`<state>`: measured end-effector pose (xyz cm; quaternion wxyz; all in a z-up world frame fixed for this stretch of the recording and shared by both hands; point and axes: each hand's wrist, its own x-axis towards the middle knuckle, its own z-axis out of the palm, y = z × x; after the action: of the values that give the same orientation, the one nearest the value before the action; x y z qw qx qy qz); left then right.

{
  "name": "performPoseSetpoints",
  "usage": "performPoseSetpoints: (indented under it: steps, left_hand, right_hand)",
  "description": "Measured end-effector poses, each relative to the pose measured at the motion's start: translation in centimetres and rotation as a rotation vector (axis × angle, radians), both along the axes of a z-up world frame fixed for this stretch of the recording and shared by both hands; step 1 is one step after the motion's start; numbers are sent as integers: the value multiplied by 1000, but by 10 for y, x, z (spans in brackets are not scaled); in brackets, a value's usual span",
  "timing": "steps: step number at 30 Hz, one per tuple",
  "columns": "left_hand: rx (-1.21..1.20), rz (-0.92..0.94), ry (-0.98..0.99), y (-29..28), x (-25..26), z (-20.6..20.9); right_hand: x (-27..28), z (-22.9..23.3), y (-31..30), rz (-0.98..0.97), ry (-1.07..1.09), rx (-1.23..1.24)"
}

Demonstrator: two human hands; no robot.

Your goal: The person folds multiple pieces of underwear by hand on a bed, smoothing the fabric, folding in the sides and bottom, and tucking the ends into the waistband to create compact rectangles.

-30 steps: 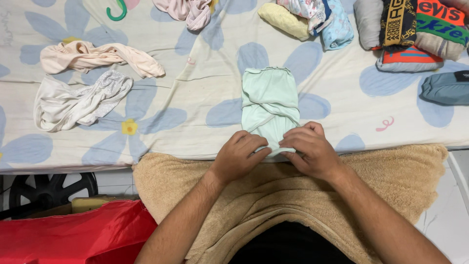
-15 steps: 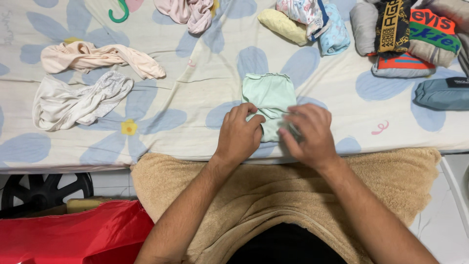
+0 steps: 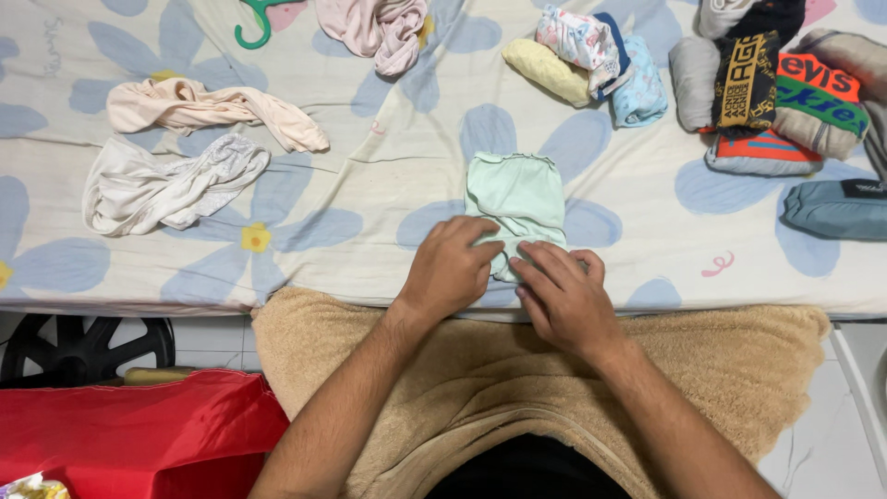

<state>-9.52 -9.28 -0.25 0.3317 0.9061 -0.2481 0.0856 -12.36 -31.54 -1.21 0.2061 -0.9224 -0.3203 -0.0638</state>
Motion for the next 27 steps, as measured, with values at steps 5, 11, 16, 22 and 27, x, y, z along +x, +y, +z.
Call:
performPoseSetpoints:
  steps: [5,11,16,22,27]
  left_hand:
    - [-102,139,-54,-8,46,10]
    - [175,-15,343,-22,129,15]
    - [371,-98,574,-24,140,4]
    - [2,226,927,1,82,15]
    - [-320,351,934,-19,14,5]
  right_hand:
    - [-2,3,15,-37,48,-35]
    - [1,-2,22,-113,74,-33]
    - [30,-20,1,-37,42,-24]
    - [73,22,-67,209,90,-8]
    - [94,48,-86,279,66,-217]
